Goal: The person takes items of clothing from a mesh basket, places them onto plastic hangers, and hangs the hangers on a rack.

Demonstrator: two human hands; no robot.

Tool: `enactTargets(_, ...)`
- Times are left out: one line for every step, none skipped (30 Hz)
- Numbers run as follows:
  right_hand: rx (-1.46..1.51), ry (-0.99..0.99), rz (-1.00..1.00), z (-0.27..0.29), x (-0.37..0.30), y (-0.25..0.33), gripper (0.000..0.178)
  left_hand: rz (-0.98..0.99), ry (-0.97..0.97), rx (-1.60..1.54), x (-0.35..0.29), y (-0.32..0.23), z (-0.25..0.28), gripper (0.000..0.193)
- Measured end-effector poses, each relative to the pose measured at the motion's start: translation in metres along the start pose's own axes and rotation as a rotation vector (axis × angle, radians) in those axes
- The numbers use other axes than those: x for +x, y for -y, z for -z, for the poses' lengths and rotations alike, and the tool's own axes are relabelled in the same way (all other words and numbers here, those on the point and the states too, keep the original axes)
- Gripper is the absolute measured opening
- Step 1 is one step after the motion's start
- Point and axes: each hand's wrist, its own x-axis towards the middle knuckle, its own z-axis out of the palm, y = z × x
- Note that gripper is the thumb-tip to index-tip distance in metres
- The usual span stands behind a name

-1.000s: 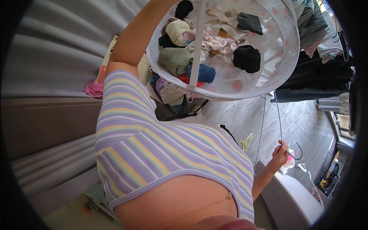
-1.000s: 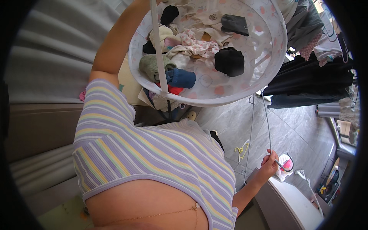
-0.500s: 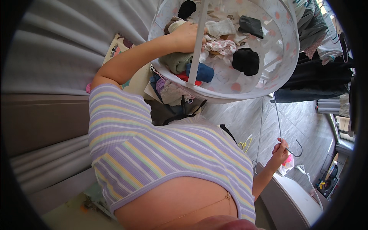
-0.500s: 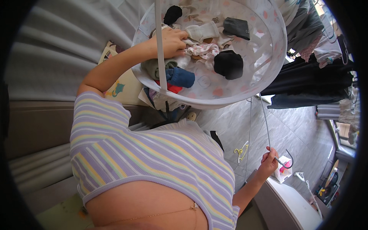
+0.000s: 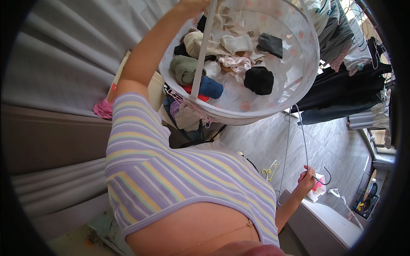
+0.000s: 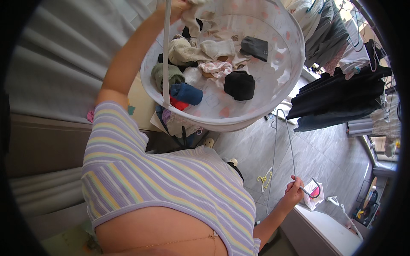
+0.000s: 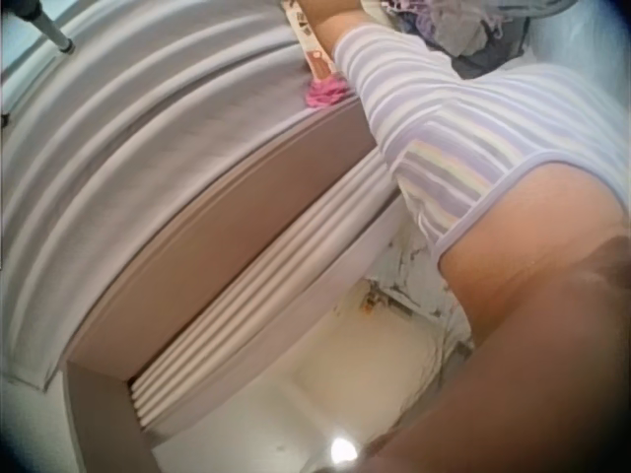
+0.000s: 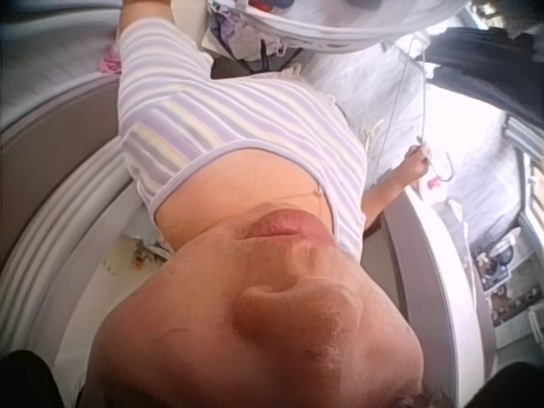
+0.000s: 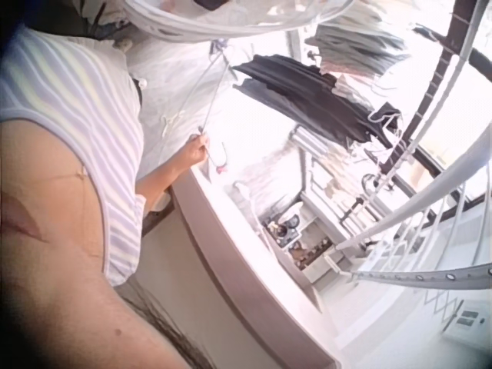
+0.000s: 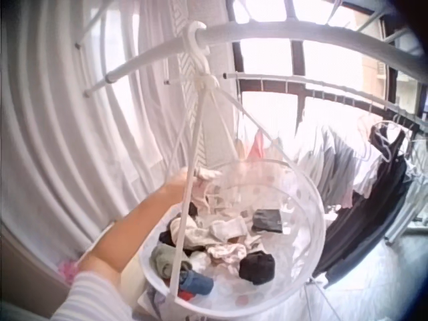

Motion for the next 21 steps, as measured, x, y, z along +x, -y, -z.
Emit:
enactTargets(0.025,0.017,-0.013,-0.003,0.003,0.001,0.027,0.156,-0.087,0.157,0.003,0.026,0.015,0.017)
enactTargets(-0.001,0.026,0.007,-0.001,0.004,-0.001,0.027,0.304,-0.165,0.279,0.010,0.063,0.025,0.018)
enactTargets(-0.006,0.025,0.005,-0.003,0.003,0.000,0.027,0.455,-0.242,0.410,0.018,0.070,0.025,0.020)
enactTargets(-0.012,0.024,0.004,-0.005,0.002,0.001,0.027,0.543,-0.097,0.530,0.023,0.074,0.029,0.021)
enactTargets(-0.024,0.011,-0.006,-0.003,-0.001,0.002,0.026,0.627,0.063,0.639,0.030,0.071,0.018,0.022)
enactTargets(-0.025,-0.009,0.008,-0.003,-0.003,0.001,0.027,0.706,0.224,0.749,0.037,0.071,0.011,0.024)
enactTargets(-0.026,-0.027,0.022,-0.003,-0.004,0.000,0.027,0.635,0.356,0.819,0.046,0.082,0.015,0.026)
enactTargets(-0.025,-0.035,0.036,-0.004,-0.004,-0.002,0.027,0.568,0.480,0.891,0.048,0.096,0.026,0.029)
enactTargets(-0.039,-0.052,0.027,-0.003,-0.007,-0.001,0.027,0.498,0.611,0.952,0.046,0.109,0.030,0.031)
enactTargets(-0.053,-0.067,0.019,-0.003,-0.009,0.002,0.027,0.520,0.472,0.788,0.040,0.123,0.031,0.037)
enactTargets(-0.065,-0.084,0.012,-0.003,-0.012,0.003,0.027,0.419,0.472,0.844,0.038,0.130,0.029,0.038)
enactTargets(-0.063,-0.089,-0.004,-0.001,-0.013,0.000,0.026,0.317,0.468,0.898,0.036,0.136,0.026,0.040)
enactTargets(-0.061,-0.101,-0.014,-0.003,-0.016,0.000,0.026,0.215,0.461,0.951,0.034,0.141,0.025,0.041)
enactTargets(-0.063,-0.120,-0.018,-0.003,-0.019,0.003,0.026,0.310,0.527,1.048,0.035,0.139,0.019,0.041)
enactTargets(-0.065,-0.136,-0.021,-0.004,-0.022,0.007,0.026,0.406,0.591,1.146,0.035,0.133,0.012,0.041)
enactTargets(-0.064,-0.139,-0.031,-0.004,-0.024,0.010,0.026,0.505,0.653,1.245,0.035,0.130,0.010,0.041)
enactTargets(-0.060,-0.131,-0.038,-0.003,-0.025,0.014,0.026,0.570,0.659,1.252,0.038,0.133,0.018,0.040)
enactTargets(-0.054,-0.120,-0.047,-0.004,-0.023,0.016,0.025,0.638,0.666,1.260,0.042,0.134,0.028,0.039)
enactTargets(-0.049,-0.123,-0.042,-0.006,-0.022,0.017,0.025,0.662,0.629,1.264,0.043,0.134,0.035,0.037)
enactTargets(-0.048,-0.131,-0.042,-0.008,-0.021,0.020,0.025,0.678,0.598,1.262,0.045,0.129,0.034,0.035)
enactTargets(-0.046,-0.155,-0.047,-0.008,-0.024,0.021,0.025,0.634,0.539,1.251,0.057,0.091,0.010,0.032)
